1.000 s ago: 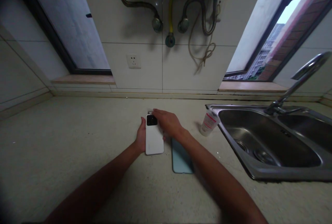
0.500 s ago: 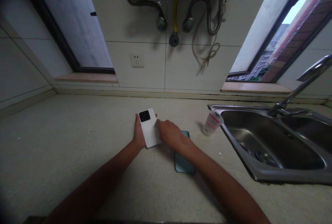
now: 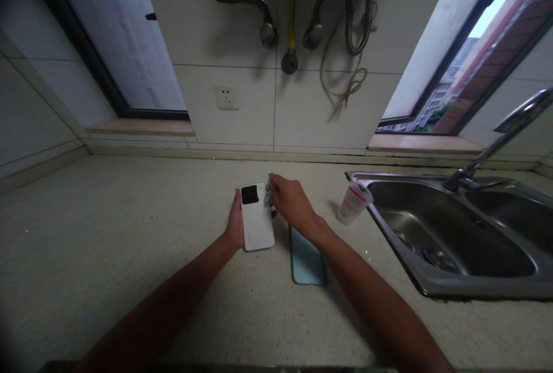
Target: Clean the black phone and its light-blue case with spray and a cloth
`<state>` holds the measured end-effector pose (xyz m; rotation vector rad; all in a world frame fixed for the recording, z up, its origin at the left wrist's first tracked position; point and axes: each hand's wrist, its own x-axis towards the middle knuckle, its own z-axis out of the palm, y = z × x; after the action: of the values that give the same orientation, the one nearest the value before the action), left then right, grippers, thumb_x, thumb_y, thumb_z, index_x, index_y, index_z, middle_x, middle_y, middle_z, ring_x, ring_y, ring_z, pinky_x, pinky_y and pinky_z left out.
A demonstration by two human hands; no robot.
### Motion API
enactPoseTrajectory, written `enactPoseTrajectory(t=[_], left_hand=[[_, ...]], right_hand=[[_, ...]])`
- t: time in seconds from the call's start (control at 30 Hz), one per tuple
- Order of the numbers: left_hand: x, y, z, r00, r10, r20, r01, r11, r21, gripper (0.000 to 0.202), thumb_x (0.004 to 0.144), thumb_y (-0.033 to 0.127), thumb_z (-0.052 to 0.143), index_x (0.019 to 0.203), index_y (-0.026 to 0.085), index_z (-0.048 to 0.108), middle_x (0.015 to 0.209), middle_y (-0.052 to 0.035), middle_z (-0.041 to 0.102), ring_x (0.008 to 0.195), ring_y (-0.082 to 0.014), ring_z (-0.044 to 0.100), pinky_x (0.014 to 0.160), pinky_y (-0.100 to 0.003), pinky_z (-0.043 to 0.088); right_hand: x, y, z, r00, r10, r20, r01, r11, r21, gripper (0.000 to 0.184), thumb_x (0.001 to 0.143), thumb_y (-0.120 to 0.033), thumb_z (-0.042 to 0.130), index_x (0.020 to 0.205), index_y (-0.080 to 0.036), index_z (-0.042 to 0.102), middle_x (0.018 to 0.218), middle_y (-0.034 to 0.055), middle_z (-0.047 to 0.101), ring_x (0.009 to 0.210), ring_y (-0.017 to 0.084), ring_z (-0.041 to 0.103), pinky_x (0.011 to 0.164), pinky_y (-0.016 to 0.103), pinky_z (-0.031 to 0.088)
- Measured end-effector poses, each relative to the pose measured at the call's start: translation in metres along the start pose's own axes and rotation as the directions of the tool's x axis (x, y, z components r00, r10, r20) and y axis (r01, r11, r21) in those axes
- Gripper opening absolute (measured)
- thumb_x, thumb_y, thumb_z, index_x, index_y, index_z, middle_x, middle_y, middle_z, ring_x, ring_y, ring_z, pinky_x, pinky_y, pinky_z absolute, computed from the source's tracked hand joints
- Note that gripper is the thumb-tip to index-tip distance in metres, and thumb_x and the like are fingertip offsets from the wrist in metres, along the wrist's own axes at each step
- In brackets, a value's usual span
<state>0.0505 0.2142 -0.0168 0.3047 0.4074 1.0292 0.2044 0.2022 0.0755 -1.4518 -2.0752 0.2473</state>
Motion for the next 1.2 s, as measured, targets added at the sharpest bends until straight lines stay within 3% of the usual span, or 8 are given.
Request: enactPoseTrajectory(t=[0.17,0.37,0.57,0.7,0.83,0.93,1.07,1.2], left_hand=[[-0.007,-0.003,0.01,0.996,-0.085,0.028,0.085,0.996,0.015,0.069,0.094,0.07,0.031,0.105,0.015,0.071,0.085,-0.0117,0.075,0.084,-0.0267,0.072,0.083,-0.042,0.055],[-0.011,-0.007,0.011,0.991,-0.135,-0.02,0.136,0.99,0.025,0.06,0.092,0.065,0.041,0.093,0.013,0.072,0.078,-0.0124,0.074,0.082,-0.0291,0.073,0.079,-0.042,0.056],[-0.009,-0.009,0.013,0.971,-0.038,-0.237,0.03,0.999,-0.039,0.047,0.094,0.051,0.044,0.089,0.013,0.073,0.073,-0.0112,0.073,0.082,-0.028,0.073,0.078,-0.039,0.056],[-0.012,-0.002,0.02,0.959,0.05,-0.281,-0.065,0.997,-0.045,0.042,0.095,0.041,0.041,0.097,0.014,0.072,0.073,-0.0088,0.072,0.086,-0.0275,0.073,0.086,-0.041,0.055],[-0.017,0.012,0.02,0.987,0.011,-0.16,-0.016,0.999,-0.027,0.068,0.092,0.062,0.038,0.114,0.005,0.067,0.093,-0.0178,0.074,0.096,-0.0332,0.071,0.092,-0.046,0.053],[-0.016,0.021,0.014,0.99,0.003,-0.144,-0.006,1.0,-0.02,0.083,0.09,0.073,0.033,0.117,0.001,0.063,0.101,-0.0225,0.073,0.093,-0.033,0.071,0.09,-0.044,0.053],[-0.009,0.023,0.01,0.977,0.087,-0.196,-0.094,0.995,-0.026,0.057,0.096,0.058,0.036,0.112,0.011,0.063,0.097,-0.0172,0.073,0.089,-0.0275,0.073,0.084,-0.041,0.056],[-0.013,0.018,0.016,0.972,0.097,-0.214,-0.102,0.995,-0.015,0.045,0.096,0.054,0.043,0.1,0.014,0.063,0.087,-0.0125,0.072,0.081,-0.0251,0.073,0.076,-0.039,0.058]], right_hand=[[0.002,0.012,0.016,0.982,-0.172,-0.08,0.179,0.98,0.085,0.042,0.093,-0.01,0.045,0.132,-0.015,0.059,0.119,0.0121,0.073,0.105,0.022,0.07,0.092,0.034,0.052],[0.003,0.013,0.027,0.956,-0.287,0.065,0.288,0.958,-0.011,0.043,0.093,-0.01,0.046,0.133,-0.018,0.059,0.125,0.0112,0.07,0.113,0.023,0.067,0.098,0.037,0.051],[-0.007,-0.003,0.036,0.881,-0.435,0.185,0.456,0.886,-0.085,0.045,0.093,-0.006,0.047,0.134,-0.019,0.059,0.137,0.0114,0.063,0.131,0.023,0.055,0.11,0.038,0.043],[-0.012,-0.013,0.04,0.824,-0.519,0.227,0.551,0.828,-0.103,0.041,0.096,-0.009,0.045,0.133,-0.017,0.06,0.136,0.0129,0.063,0.128,0.023,0.056,0.105,0.036,0.045],[-0.016,-0.025,0.032,0.764,-0.559,0.323,0.617,0.78,-0.109,0.032,0.095,-0.012,0.052,0.124,-0.016,0.066,0.119,0.0152,0.07,0.112,0.025,0.064,0.092,0.036,0.05],[-0.02,-0.033,0.02,0.671,-0.596,0.442,0.687,0.723,-0.068,0.029,0.094,-0.015,0.057,0.121,-0.019,0.068,0.102,0.0125,0.073,0.098,0.023,0.066,0.083,0.033,0.049],[-0.026,-0.036,0.0,0.593,-0.578,0.561,0.677,0.735,0.042,0.036,0.093,-0.013,0.057,0.126,-0.024,0.067,0.102,0.0093,0.076,0.09,0.019,0.068,0.078,0.029,0.047],[-0.026,-0.032,-0.02,0.577,-0.541,0.612,0.589,0.795,0.147,0.031,0.091,-0.014,0.059,0.117,-0.025,0.073,0.102,0.0048,0.077,0.086,0.018,0.069,0.077,0.027,0.046]])
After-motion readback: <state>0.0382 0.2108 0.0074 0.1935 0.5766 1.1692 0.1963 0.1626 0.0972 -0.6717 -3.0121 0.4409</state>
